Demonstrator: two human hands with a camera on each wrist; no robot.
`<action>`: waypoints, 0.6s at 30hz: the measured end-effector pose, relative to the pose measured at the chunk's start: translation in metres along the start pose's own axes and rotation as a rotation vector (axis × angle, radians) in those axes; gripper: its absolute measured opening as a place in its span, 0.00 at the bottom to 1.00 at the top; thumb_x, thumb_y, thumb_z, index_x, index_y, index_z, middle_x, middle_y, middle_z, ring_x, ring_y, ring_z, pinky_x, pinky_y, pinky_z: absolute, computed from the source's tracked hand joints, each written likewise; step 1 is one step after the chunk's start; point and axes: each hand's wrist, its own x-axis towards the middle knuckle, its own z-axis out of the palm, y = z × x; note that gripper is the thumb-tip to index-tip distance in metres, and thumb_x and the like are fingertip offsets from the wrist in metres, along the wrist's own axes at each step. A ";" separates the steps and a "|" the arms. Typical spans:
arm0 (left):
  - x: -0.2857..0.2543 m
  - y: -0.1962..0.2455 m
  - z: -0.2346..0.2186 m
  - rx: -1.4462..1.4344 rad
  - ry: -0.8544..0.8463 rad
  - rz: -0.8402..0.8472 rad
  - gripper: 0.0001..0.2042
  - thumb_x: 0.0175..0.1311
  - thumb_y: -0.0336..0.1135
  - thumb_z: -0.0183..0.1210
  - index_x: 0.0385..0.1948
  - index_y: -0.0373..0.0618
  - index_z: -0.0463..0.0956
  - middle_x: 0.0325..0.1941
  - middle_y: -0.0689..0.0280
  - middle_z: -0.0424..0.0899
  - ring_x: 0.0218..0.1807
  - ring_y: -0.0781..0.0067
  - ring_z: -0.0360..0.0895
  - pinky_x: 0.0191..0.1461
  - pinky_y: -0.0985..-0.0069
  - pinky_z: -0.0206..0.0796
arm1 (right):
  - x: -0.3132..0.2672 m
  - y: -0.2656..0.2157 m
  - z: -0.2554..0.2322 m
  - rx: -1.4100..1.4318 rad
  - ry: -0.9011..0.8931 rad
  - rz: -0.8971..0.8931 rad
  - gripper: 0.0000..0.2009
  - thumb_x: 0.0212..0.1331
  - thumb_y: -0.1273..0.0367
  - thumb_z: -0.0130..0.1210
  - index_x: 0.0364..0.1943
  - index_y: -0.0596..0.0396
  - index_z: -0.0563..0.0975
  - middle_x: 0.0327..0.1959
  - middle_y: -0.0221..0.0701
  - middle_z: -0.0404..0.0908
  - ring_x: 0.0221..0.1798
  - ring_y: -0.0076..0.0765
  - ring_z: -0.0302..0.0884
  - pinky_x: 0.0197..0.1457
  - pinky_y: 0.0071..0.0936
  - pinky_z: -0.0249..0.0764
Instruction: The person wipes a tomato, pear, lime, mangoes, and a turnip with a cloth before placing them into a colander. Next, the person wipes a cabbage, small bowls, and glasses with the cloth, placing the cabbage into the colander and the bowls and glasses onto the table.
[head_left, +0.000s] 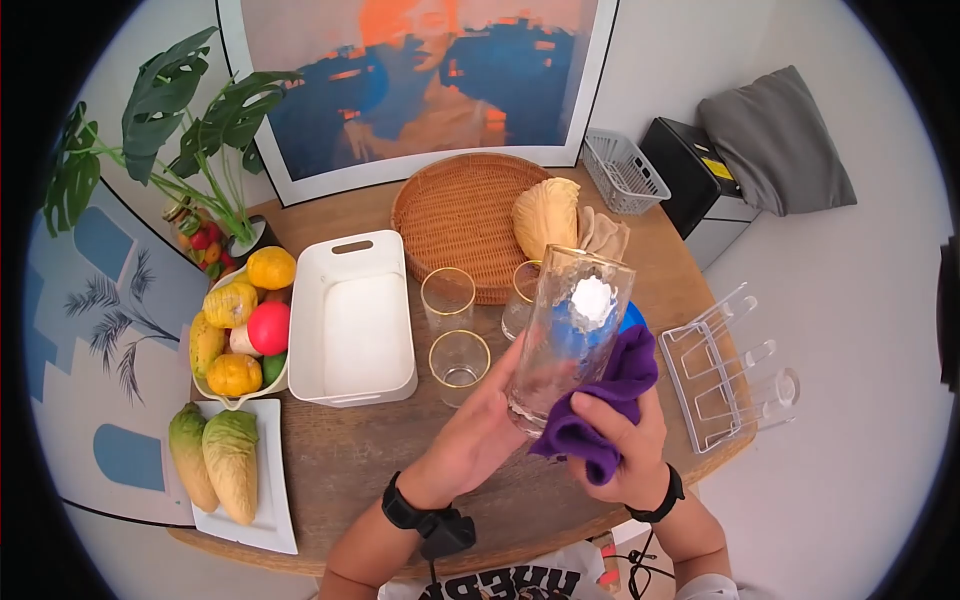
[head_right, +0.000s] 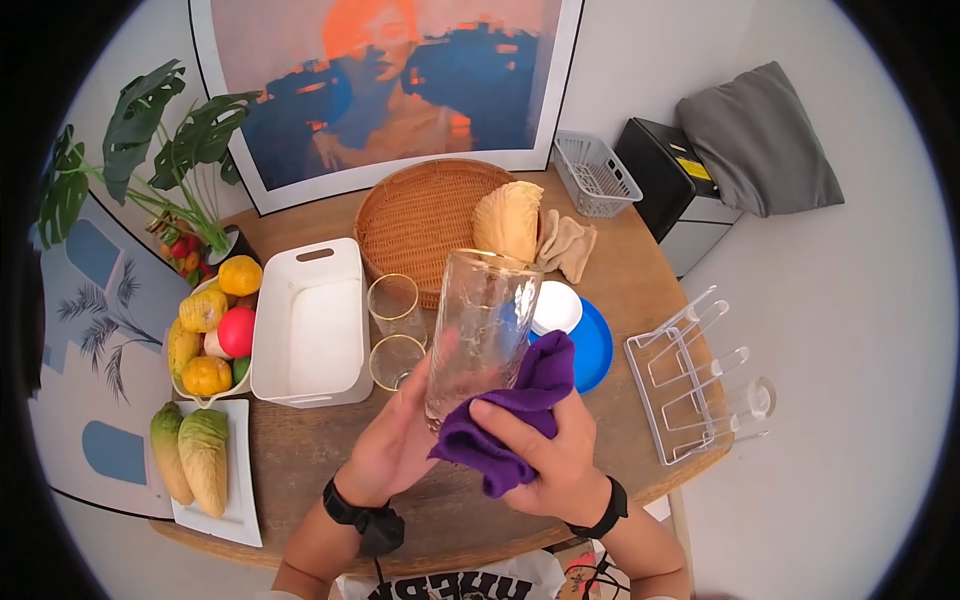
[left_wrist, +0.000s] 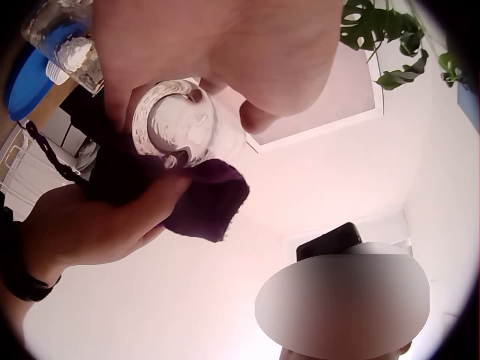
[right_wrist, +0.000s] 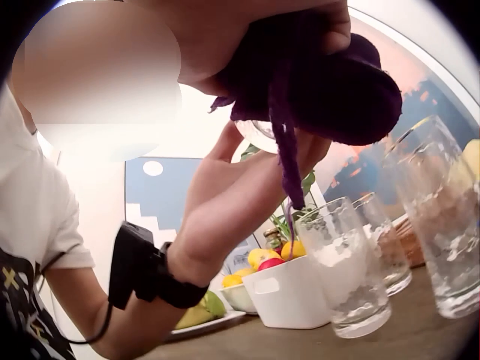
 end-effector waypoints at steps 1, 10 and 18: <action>0.000 0.004 0.003 0.012 0.010 -0.022 0.41 0.70 0.48 0.53 0.75 0.47 0.36 0.76 0.54 0.52 0.76 0.60 0.53 0.76 0.61 0.47 | -0.001 0.002 0.003 -0.003 0.049 -0.019 0.26 0.38 0.64 0.71 0.49 0.45 0.83 0.44 0.40 0.81 0.43 0.51 0.79 0.50 0.42 0.76; -0.007 -0.001 -0.007 0.232 0.037 -0.001 0.43 0.65 0.33 0.60 0.75 0.50 0.36 0.72 0.57 0.57 0.70 0.61 0.63 0.61 0.62 0.71 | 0.027 0.008 -0.008 -0.021 0.261 0.144 0.24 0.46 0.75 0.65 0.52 0.59 0.79 0.50 0.50 0.75 0.49 0.53 0.78 0.53 0.38 0.73; -0.006 -0.001 -0.013 0.401 0.075 0.016 0.48 0.57 0.26 0.64 0.76 0.49 0.38 0.68 0.61 0.63 0.70 0.64 0.63 0.70 0.67 0.59 | 0.009 -0.002 0.005 -0.012 -0.025 -0.001 0.25 0.40 0.69 0.66 0.50 0.51 0.82 0.47 0.45 0.79 0.47 0.52 0.78 0.51 0.40 0.75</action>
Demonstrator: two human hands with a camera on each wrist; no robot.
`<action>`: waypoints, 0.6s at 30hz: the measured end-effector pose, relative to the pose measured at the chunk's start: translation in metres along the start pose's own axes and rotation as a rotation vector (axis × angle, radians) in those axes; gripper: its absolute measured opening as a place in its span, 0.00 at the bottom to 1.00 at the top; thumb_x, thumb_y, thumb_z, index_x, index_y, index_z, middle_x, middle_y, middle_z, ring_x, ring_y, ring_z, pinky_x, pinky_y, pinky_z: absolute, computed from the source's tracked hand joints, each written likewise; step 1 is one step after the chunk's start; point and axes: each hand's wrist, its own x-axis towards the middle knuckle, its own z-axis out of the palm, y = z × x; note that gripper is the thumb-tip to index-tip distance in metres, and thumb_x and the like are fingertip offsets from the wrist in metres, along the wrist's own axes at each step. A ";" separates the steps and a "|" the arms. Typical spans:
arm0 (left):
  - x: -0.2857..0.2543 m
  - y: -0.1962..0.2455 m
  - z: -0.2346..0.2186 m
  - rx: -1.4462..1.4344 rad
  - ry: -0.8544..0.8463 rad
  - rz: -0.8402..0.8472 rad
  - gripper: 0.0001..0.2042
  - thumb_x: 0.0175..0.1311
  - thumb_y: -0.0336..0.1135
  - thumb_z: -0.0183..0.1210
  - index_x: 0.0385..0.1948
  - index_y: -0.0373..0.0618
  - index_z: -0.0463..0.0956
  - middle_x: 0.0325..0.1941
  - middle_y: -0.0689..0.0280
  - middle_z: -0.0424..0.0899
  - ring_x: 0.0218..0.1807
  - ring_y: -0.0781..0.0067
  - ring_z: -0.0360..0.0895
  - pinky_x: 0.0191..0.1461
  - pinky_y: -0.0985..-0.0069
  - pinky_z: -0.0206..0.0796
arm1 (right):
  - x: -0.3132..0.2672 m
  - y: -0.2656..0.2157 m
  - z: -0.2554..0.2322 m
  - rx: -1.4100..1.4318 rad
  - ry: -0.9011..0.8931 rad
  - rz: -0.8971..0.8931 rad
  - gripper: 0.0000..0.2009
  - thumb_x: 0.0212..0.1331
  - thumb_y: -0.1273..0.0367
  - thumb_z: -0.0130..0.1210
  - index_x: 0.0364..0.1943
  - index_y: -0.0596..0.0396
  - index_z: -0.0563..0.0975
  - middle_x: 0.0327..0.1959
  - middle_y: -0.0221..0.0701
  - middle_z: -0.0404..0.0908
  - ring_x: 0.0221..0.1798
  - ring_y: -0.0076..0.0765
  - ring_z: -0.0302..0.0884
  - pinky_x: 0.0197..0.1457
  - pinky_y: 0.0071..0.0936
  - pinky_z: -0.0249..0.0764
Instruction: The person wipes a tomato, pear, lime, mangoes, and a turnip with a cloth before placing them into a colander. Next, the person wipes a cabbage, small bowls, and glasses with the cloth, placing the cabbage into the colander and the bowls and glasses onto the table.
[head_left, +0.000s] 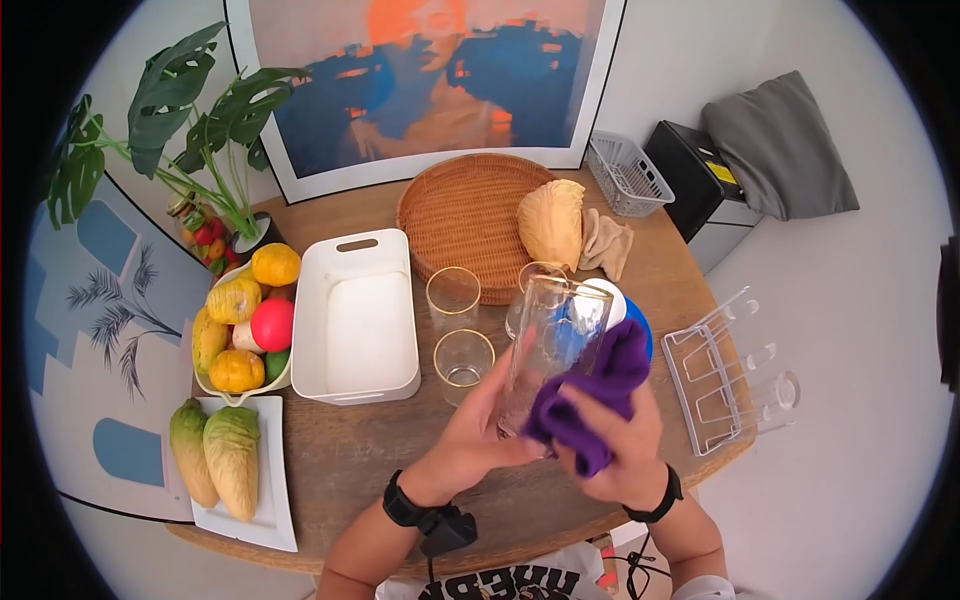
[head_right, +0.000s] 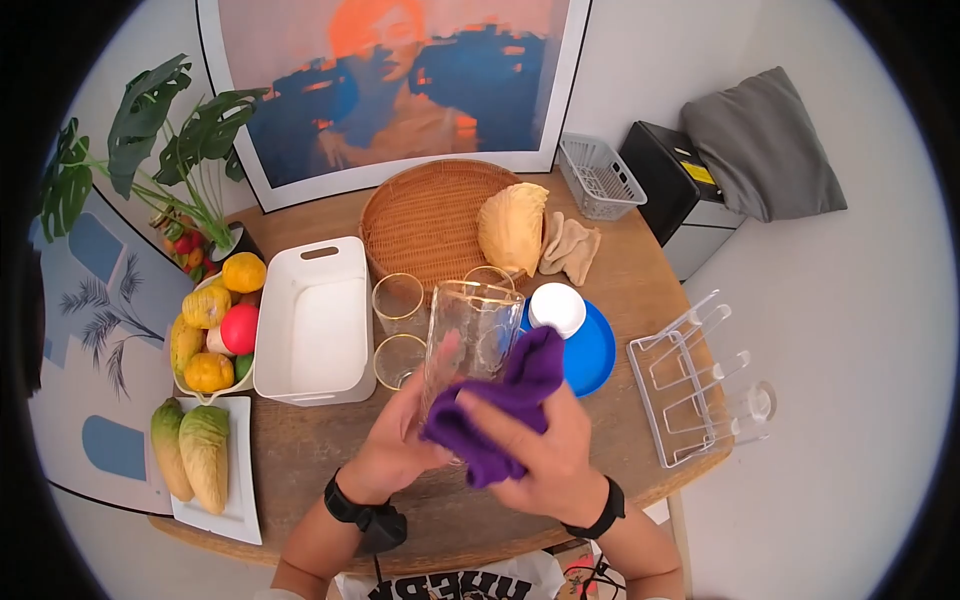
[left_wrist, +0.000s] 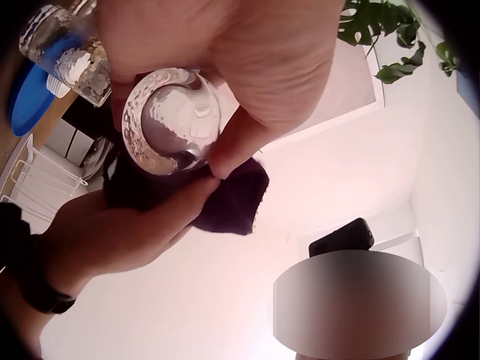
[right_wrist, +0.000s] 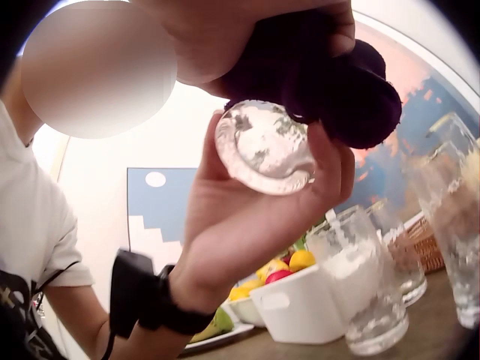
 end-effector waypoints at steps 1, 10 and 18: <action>0.000 0.001 0.000 -0.034 0.019 -0.015 0.48 0.58 0.29 0.64 0.76 0.48 0.38 0.69 0.61 0.62 0.70 0.64 0.62 0.71 0.66 0.58 | -0.009 0.000 0.003 0.019 -0.013 -0.013 0.25 0.40 0.69 0.67 0.50 0.50 0.82 0.47 0.44 0.79 0.46 0.52 0.78 0.50 0.40 0.76; 0.004 0.002 0.013 -0.257 -0.152 -0.029 0.41 0.73 0.37 0.50 0.75 0.50 0.24 0.80 0.62 0.37 0.76 0.63 0.52 0.75 0.62 0.49 | 0.014 0.011 -0.019 0.060 0.184 0.138 0.23 0.47 0.76 0.62 0.52 0.62 0.78 0.50 0.50 0.75 0.51 0.55 0.77 0.55 0.39 0.73; 0.005 0.005 0.016 -0.166 0.021 0.002 0.42 0.70 0.38 0.51 0.75 0.54 0.26 0.73 0.51 0.57 0.72 0.57 0.60 0.72 0.64 0.53 | 0.003 0.002 -0.005 0.032 0.066 0.123 0.25 0.42 0.72 0.65 0.52 0.53 0.81 0.48 0.44 0.78 0.48 0.53 0.77 0.51 0.41 0.74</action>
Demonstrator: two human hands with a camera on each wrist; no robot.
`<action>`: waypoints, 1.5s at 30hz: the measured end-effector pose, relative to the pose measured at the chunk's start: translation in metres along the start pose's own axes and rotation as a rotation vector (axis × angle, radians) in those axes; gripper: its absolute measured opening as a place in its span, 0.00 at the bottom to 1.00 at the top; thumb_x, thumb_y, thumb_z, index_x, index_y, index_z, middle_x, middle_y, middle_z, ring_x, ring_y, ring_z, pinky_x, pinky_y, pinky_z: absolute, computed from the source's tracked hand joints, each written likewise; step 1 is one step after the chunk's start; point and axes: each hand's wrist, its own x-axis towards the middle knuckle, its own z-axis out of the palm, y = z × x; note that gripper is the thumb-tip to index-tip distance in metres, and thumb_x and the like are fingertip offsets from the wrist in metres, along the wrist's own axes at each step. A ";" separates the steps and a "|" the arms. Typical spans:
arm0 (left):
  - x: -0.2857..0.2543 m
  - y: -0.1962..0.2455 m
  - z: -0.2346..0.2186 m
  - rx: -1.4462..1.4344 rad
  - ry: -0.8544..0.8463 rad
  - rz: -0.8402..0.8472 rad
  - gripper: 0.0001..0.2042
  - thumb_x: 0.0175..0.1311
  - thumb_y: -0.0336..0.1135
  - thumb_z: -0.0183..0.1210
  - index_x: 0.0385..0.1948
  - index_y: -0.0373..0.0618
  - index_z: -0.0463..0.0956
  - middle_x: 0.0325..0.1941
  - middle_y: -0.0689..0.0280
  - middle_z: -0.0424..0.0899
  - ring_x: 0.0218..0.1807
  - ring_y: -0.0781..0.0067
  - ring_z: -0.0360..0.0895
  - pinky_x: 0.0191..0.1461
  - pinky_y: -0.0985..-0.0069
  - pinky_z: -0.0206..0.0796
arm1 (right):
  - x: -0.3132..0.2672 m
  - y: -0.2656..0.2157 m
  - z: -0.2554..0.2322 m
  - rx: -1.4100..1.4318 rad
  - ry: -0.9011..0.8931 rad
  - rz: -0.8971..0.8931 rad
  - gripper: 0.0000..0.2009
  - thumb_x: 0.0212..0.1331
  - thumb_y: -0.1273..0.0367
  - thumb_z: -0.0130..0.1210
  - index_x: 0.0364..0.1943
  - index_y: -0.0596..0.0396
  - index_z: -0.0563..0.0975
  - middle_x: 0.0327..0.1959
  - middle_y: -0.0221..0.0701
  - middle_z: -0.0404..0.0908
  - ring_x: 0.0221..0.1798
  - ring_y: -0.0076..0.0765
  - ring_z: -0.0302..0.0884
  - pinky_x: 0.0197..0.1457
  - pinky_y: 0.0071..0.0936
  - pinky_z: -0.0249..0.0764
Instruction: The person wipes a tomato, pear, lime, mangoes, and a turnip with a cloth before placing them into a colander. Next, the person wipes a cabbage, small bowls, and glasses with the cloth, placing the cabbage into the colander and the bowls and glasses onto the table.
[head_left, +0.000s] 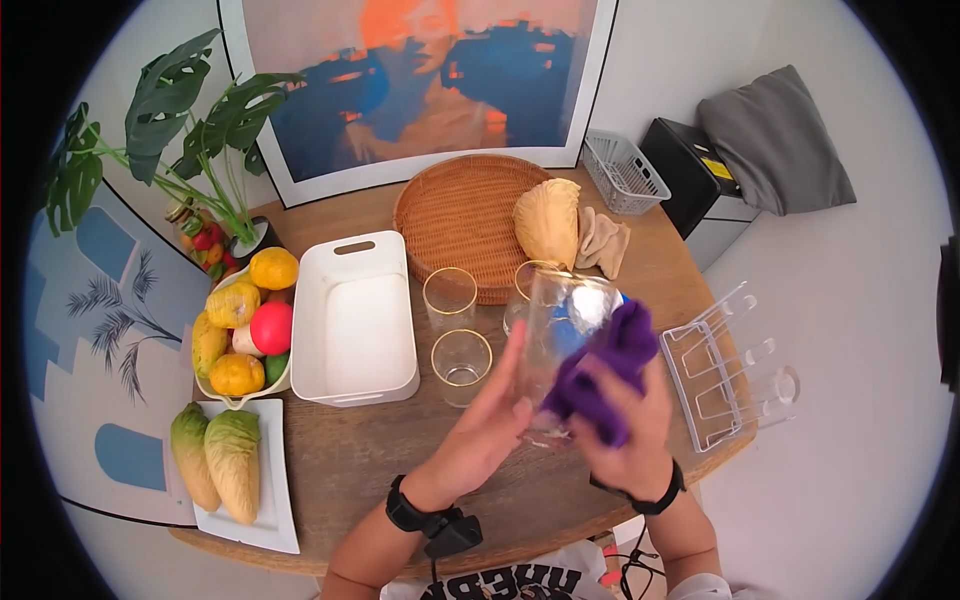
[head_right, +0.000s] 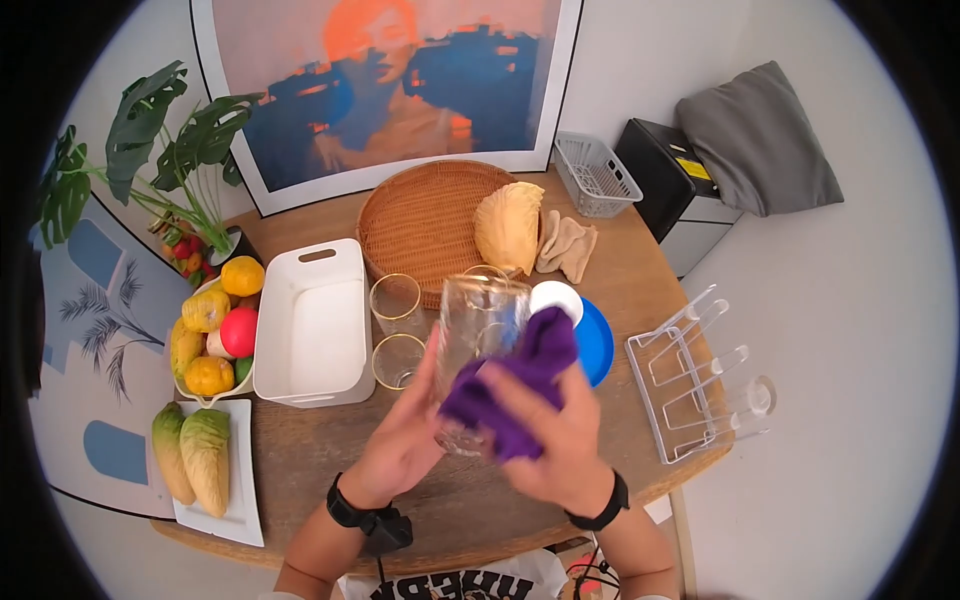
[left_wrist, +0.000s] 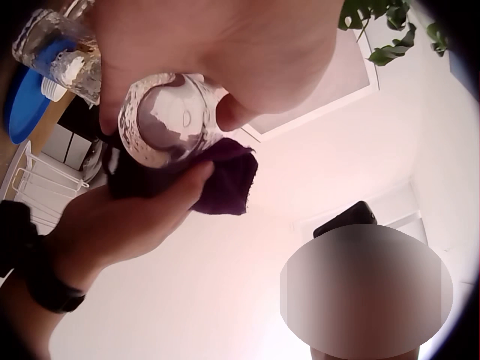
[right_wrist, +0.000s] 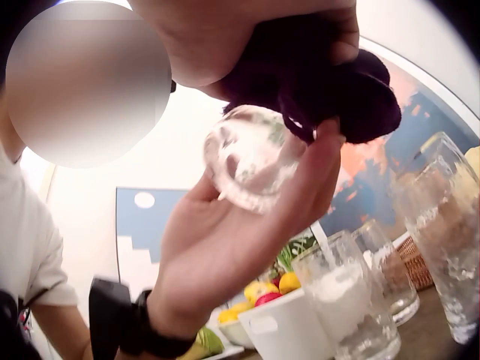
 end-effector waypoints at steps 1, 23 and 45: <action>0.000 0.004 0.000 0.000 0.002 -0.002 0.42 0.70 0.38 0.51 0.75 0.54 0.26 0.73 0.51 0.57 0.72 0.57 0.60 0.72 0.64 0.53 | -0.010 0.000 0.003 -0.029 -0.080 -0.079 0.25 0.41 0.71 0.66 0.51 0.50 0.81 0.47 0.42 0.78 0.46 0.51 0.78 0.49 0.40 0.75; -0.007 0.001 -0.009 0.042 0.027 -0.029 0.40 0.69 0.41 0.57 0.75 0.41 0.40 0.67 0.60 0.65 0.70 0.68 0.61 0.72 0.68 0.52 | -0.018 -0.001 0.006 0.034 -0.072 -0.124 0.23 0.43 0.64 0.68 0.49 0.50 0.83 0.46 0.45 0.80 0.44 0.51 0.79 0.48 0.39 0.77; -0.008 0.011 -0.012 0.198 0.010 0.055 0.38 0.70 0.33 0.54 0.75 0.46 0.37 0.73 0.54 0.59 0.70 0.62 0.63 0.73 0.65 0.53 | -0.015 0.004 -0.012 0.017 -0.224 -0.155 0.29 0.37 0.67 0.67 0.53 0.48 0.81 0.43 0.41 0.77 0.42 0.47 0.78 0.44 0.36 0.76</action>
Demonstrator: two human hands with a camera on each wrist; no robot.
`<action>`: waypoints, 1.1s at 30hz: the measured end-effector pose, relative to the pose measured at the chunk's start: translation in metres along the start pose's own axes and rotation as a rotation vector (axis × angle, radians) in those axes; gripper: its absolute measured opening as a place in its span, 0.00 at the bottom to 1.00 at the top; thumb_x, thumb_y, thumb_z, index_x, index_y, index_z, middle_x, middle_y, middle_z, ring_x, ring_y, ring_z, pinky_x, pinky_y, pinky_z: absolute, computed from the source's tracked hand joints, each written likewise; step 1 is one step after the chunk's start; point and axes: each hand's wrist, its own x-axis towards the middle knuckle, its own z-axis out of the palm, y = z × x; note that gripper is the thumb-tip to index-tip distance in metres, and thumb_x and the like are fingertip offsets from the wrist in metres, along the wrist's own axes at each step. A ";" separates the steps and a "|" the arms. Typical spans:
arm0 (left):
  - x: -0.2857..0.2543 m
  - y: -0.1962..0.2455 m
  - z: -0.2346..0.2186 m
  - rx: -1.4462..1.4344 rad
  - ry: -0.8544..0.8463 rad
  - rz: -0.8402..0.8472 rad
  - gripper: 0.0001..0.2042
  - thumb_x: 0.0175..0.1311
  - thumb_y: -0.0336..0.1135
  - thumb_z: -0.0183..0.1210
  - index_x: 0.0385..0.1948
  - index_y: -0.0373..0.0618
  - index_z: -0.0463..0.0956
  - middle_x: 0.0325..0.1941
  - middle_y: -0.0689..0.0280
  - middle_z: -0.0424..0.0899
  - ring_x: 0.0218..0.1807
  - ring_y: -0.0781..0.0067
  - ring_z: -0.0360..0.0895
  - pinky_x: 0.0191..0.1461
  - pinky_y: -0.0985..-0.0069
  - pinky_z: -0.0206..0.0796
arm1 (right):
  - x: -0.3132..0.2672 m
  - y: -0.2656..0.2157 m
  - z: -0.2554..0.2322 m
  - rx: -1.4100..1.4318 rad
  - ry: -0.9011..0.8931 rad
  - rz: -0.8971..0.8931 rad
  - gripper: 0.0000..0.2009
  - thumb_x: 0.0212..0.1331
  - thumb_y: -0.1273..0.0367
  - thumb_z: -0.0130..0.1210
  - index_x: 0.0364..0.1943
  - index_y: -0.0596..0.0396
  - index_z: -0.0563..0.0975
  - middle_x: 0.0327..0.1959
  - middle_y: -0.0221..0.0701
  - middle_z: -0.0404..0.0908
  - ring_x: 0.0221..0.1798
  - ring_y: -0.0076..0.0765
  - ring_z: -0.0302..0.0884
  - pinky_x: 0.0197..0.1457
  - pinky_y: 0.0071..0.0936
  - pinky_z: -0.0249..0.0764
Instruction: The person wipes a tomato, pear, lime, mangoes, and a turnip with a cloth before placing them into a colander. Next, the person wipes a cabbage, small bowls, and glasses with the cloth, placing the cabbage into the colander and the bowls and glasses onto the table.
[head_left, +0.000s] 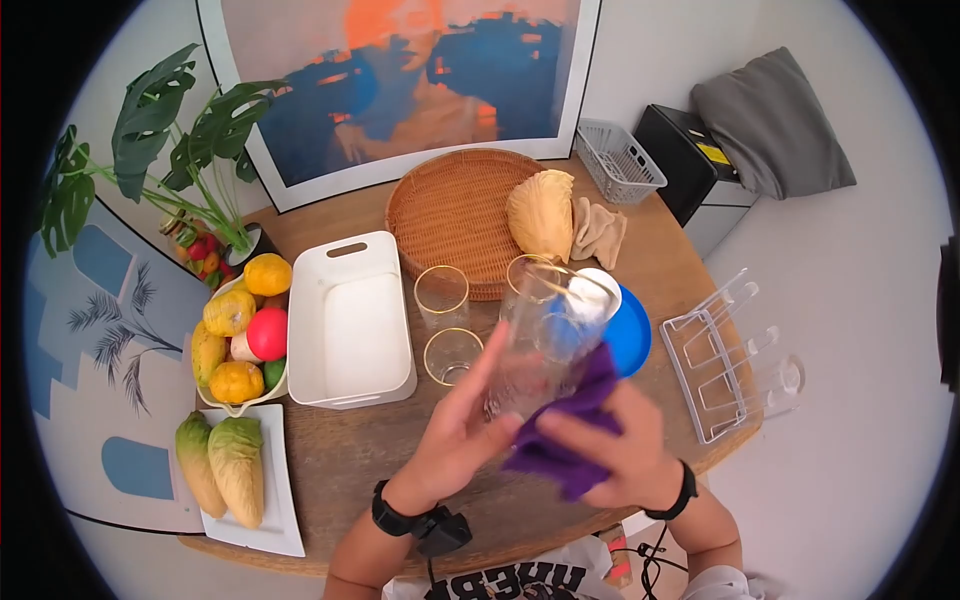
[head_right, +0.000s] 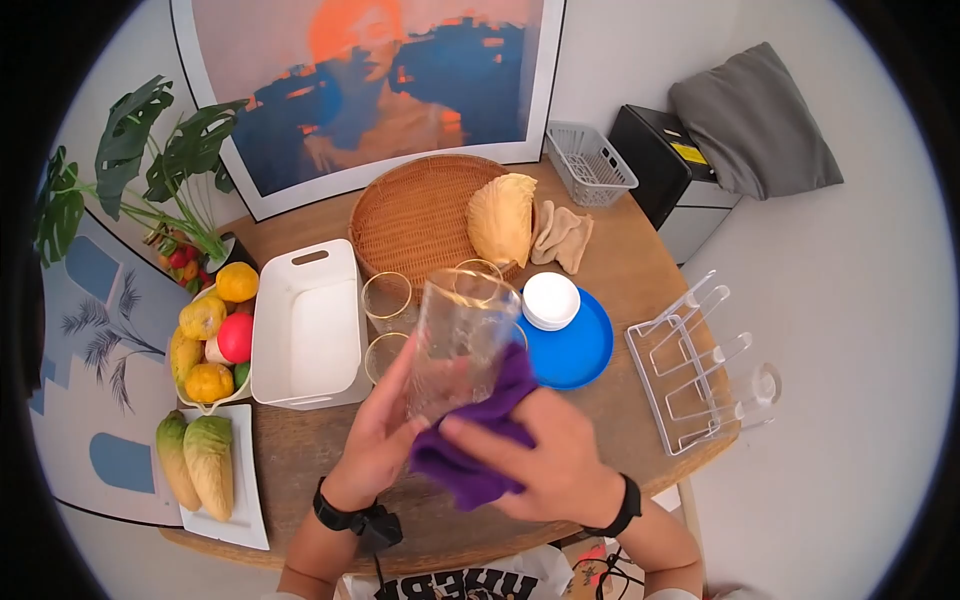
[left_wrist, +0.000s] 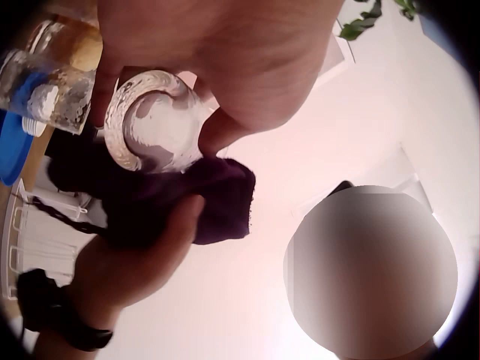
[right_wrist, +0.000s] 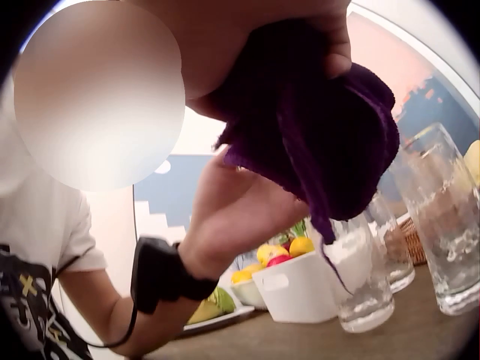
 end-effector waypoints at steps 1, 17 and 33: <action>-0.004 0.002 0.001 0.157 -0.020 0.011 0.40 0.67 0.33 0.58 0.75 0.46 0.41 0.72 0.54 0.61 0.69 0.63 0.65 0.72 0.65 0.54 | 0.002 0.003 -0.009 0.009 0.078 0.047 0.28 0.41 0.68 0.66 0.54 0.51 0.80 0.43 0.42 0.77 0.42 0.46 0.78 0.44 0.36 0.76; -0.020 0.012 -0.002 0.421 0.130 0.237 0.39 0.51 0.39 0.74 0.63 0.37 0.61 0.63 0.48 0.72 0.65 0.56 0.71 0.68 0.61 0.61 | -0.003 0.012 -0.039 0.480 0.197 0.300 0.22 0.65 0.54 0.52 0.46 0.61 0.78 0.52 0.44 0.75 0.52 0.44 0.74 0.60 0.36 0.66; -0.035 0.008 -0.001 0.000 0.059 -0.140 0.34 0.56 0.23 0.66 0.66 0.43 0.62 0.69 0.53 0.62 0.65 0.61 0.69 0.66 0.62 0.67 | -0.011 0.033 -0.060 0.702 -0.088 0.482 0.11 0.46 0.80 0.62 0.35 0.58 0.77 0.46 0.33 0.75 0.51 0.30 0.72 0.58 0.26 0.64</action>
